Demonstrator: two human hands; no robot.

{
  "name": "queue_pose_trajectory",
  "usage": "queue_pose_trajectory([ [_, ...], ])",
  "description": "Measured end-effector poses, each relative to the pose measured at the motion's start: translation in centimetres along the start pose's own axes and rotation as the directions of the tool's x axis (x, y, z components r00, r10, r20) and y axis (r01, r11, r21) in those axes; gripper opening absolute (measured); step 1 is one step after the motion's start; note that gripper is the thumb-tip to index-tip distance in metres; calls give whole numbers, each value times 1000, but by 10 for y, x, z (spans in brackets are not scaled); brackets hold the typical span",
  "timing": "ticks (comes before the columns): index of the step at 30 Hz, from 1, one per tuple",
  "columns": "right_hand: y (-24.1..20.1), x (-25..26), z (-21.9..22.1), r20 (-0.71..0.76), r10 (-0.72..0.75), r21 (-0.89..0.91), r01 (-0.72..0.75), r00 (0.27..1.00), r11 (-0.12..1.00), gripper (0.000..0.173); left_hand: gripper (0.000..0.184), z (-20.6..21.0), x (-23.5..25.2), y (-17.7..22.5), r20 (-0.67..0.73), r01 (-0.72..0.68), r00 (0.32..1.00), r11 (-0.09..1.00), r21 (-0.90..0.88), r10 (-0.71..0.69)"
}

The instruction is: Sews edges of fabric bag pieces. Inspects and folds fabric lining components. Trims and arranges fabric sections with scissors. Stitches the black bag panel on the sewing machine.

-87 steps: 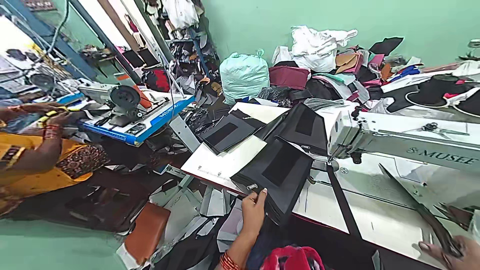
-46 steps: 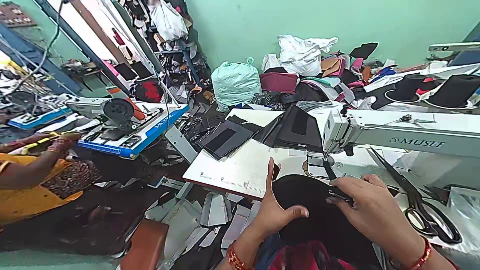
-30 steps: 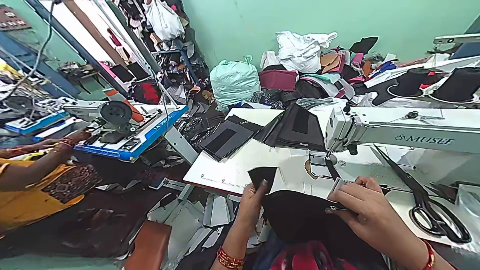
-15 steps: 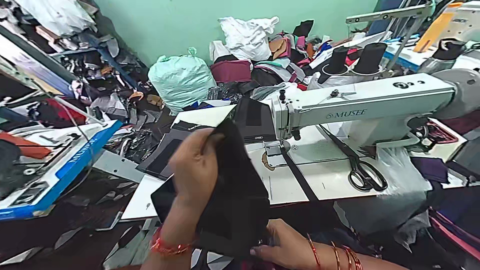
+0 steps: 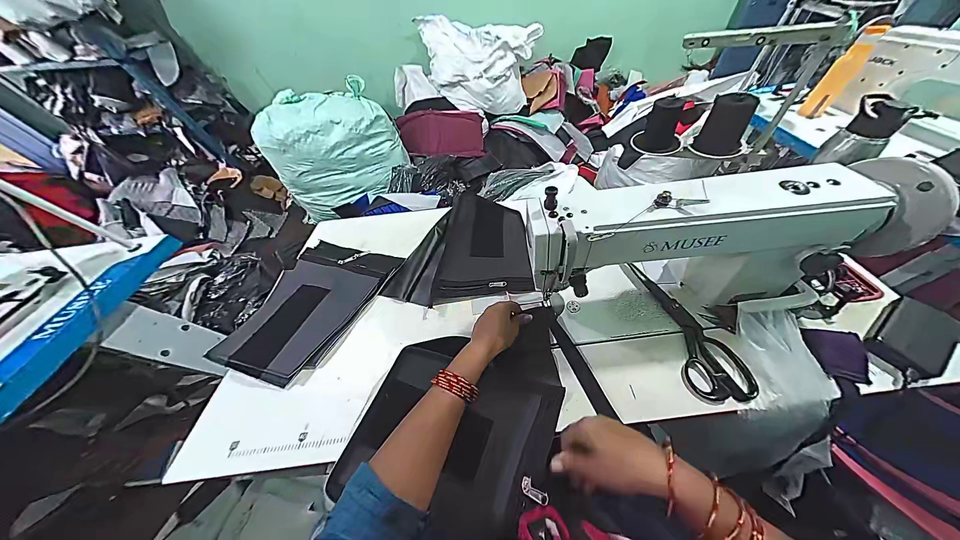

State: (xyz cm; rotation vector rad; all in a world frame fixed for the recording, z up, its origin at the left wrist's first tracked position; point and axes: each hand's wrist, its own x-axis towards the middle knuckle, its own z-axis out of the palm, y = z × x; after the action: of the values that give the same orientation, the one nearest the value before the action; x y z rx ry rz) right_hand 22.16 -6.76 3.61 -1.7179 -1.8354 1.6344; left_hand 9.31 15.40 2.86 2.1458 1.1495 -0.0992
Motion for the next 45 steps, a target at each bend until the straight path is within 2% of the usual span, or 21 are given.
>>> queue_pose_trajectory([
  [1,-1,-3,-17,-125,66,-1,-67,990,998,41,39,0,0,-2,-6,-2,1000,1000,-22,2],
  [2,-3,-2,-33,-286,123,1,-128,950,992,37,39,0,-1,-2,-14,-2,1000,999,-40,2],
  [4,-5,17,-58,-611,139,1,-175,779,985,34,38,0,-1,-2,-18,-2,1000,998,-59,1],
  [5,-2,34,-66,-709,123,11,-162,695,987,35,38,0,-1,-2,-16,0,1000,998,-63,-1],
  [6,0,52,-72,-756,124,33,-152,643,988,38,39,0,-1,-3,-12,3,1000,998,-64,-4],
  [9,-5,90,-79,-742,213,104,-205,635,973,43,39,-1,-1,-2,-1,21,1000,997,-72,-21],
  [12,-14,100,-75,-735,278,103,-304,618,947,37,38,0,-2,-4,1,26,1000,995,-92,-26],
  [14,-13,98,-75,-740,289,112,-313,607,943,33,37,0,-2,-5,-4,25,1000,993,-115,-25],
  [18,-9,91,-70,-743,263,124,-260,615,958,31,37,-2,2,-3,29,36,999,994,-107,-33],
  [21,-4,89,-59,-781,181,66,-209,598,976,28,37,-4,4,-3,65,16,998,994,-107,-9],
  [24,2,88,-54,-799,107,30,-138,592,990,28,34,-5,3,1,133,-15,990,983,-181,40],
  [28,10,84,-59,-778,120,127,-32,617,991,30,31,-2,7,11,193,27,981,977,-212,14],
  [35,24,82,-68,-726,140,239,57,673,969,34,30,10,18,13,156,99,985,981,-165,-74],
  [45,26,78,-72,-653,161,342,98,740,934,36,29,8,18,12,77,117,991,977,-179,-105],
])
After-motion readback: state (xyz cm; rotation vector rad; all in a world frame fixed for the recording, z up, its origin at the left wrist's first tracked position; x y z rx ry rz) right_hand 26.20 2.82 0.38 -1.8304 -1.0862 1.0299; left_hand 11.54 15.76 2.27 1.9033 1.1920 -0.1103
